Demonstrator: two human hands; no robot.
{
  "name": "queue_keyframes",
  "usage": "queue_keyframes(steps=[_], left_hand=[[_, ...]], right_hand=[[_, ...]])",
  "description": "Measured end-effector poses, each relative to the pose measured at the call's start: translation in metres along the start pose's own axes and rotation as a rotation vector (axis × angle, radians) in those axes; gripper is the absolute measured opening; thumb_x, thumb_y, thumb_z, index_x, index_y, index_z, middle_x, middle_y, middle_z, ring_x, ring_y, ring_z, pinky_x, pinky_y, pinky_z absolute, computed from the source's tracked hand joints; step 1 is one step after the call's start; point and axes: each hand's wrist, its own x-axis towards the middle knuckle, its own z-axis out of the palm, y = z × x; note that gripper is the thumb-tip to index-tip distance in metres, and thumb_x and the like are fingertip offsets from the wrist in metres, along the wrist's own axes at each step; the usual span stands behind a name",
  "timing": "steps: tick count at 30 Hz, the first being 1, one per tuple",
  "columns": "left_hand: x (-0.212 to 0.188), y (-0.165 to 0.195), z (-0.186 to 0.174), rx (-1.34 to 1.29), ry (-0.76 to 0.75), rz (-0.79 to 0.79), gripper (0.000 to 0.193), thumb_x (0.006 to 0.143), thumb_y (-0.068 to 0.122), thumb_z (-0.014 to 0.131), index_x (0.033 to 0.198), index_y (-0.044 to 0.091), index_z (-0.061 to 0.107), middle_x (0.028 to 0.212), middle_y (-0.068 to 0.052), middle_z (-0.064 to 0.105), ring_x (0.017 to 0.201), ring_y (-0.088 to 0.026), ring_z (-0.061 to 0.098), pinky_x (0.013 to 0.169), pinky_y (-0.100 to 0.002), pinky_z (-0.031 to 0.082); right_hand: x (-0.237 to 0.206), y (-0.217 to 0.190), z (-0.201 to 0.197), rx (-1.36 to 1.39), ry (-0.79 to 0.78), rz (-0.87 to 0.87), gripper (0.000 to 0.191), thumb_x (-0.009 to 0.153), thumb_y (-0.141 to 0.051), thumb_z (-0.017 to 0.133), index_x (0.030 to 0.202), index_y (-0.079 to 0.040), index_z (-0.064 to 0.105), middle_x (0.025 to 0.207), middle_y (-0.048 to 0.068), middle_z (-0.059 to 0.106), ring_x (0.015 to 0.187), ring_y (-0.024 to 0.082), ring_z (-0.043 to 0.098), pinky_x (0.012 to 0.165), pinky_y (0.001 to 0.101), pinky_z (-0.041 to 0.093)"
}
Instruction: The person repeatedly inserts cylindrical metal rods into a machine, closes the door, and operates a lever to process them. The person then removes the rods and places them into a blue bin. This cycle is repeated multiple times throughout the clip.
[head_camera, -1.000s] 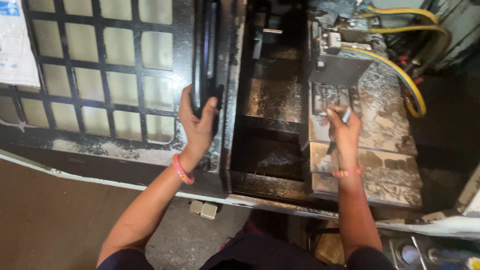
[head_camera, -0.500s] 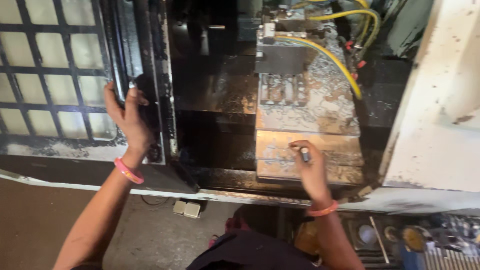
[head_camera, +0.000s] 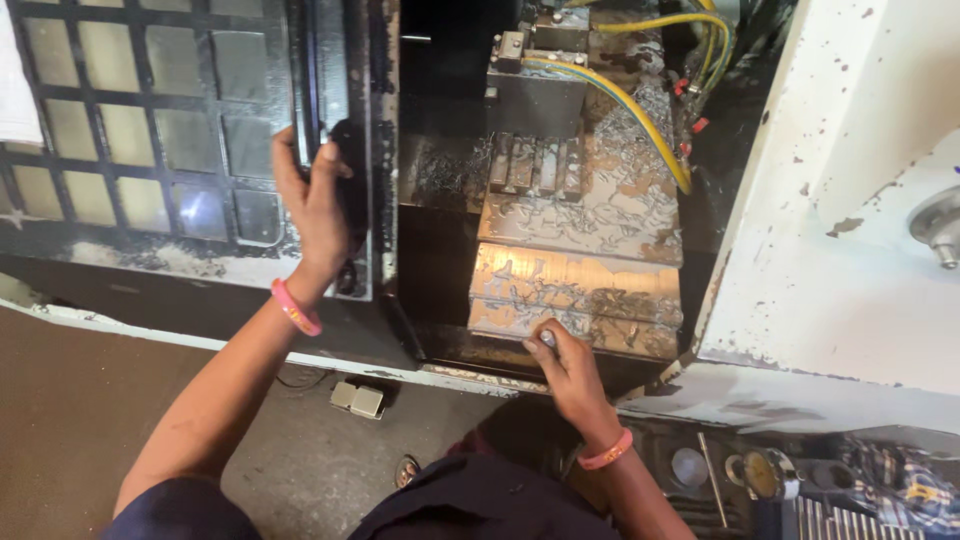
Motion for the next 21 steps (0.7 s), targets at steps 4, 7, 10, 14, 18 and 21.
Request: queue_keyframes(steps=[4, 7, 10, 14, 18, 21], left_hand=[[-0.017, 0.013, 0.036, 0.000, -0.057, -0.014, 0.035, 0.108, 0.019, 0.064, 0.132, 0.000, 0.049, 0.104, -0.004, 0.058, 0.087, -0.010, 0.056, 0.081, -0.026, 0.050], [-0.031, 0.022, 0.065, -0.006, -0.096, -0.043, 0.038, 0.107, 0.020, 0.063, 0.135, 0.000, 0.047, 0.106, -0.005, 0.060, 0.088, -0.011, 0.058, 0.081, -0.026, 0.051], [-0.045, 0.030, 0.093, -0.050, -0.138, -0.058, 0.041, 0.107, 0.019, 0.062, 0.138, 0.000, 0.044, 0.110, -0.005, 0.059, 0.092, -0.011, 0.058, 0.083, -0.027, 0.052], [-0.066, 0.042, 0.126, -0.092, -0.232, -0.085, 0.042, 0.109, 0.018, 0.060, 0.142, -0.001, 0.041, 0.115, -0.005, 0.056, 0.098, -0.011, 0.056, 0.088, -0.026, 0.051], [-0.085, 0.053, 0.160, -0.183, -0.355, -0.105, 0.047, 0.110, 0.021, 0.057, 0.146, -0.001, 0.035, 0.117, -0.005, 0.055, 0.103, -0.011, 0.056, 0.093, -0.027, 0.049], [-0.096, 0.058, 0.180, -0.108, -0.418, -0.057, 0.049, 0.113, 0.022, 0.056, 0.150, -0.002, 0.037, 0.122, -0.008, 0.053, 0.109, -0.013, 0.052, 0.100, -0.030, 0.047]], right_hand=[[-0.018, 0.015, -0.018, 0.100, 0.077, -0.083, 0.017, 0.099, -0.015, 0.064, 0.091, -0.001, 0.058, 0.071, 0.005, 0.045, 0.069, 0.010, 0.039, 0.061, 0.0293, 0.039], [-0.032, 0.023, -0.037, 0.142, 0.122, -0.121, 0.017, 0.101, -0.015, 0.062, 0.092, -0.001, 0.058, 0.074, 0.002, 0.048, 0.071, 0.009, 0.041, 0.064, 0.0273, 0.040], [-0.049, 0.025, -0.058, 0.181, 0.179, -0.158, 0.016, 0.102, -0.016, 0.060, 0.094, -0.002, 0.060, 0.076, -0.002, 0.053, 0.071, 0.007, 0.044, 0.063, 0.0239, 0.039], [-0.073, 0.020, -0.086, 0.325, 0.328, -0.137, 0.016, 0.102, -0.019, 0.059, 0.097, -0.003, 0.061, 0.076, -0.004, 0.053, 0.065, 0.003, 0.042, 0.056, 0.0209, 0.033], [-0.095, 0.012, -0.127, 0.342, 0.510, -0.154, 0.024, 0.108, -0.025, 0.055, 0.099, -0.004, 0.062, 0.069, -0.007, 0.046, 0.059, 0.001, 0.039, 0.052, 0.0185, 0.029], [-0.100, 0.005, -0.158, 0.243, 0.672, -0.181, 0.025, 0.110, -0.026, 0.055, 0.099, -0.003, 0.060, 0.068, -0.007, 0.044, 0.057, 0.002, 0.038, 0.051, 0.0195, 0.030]])
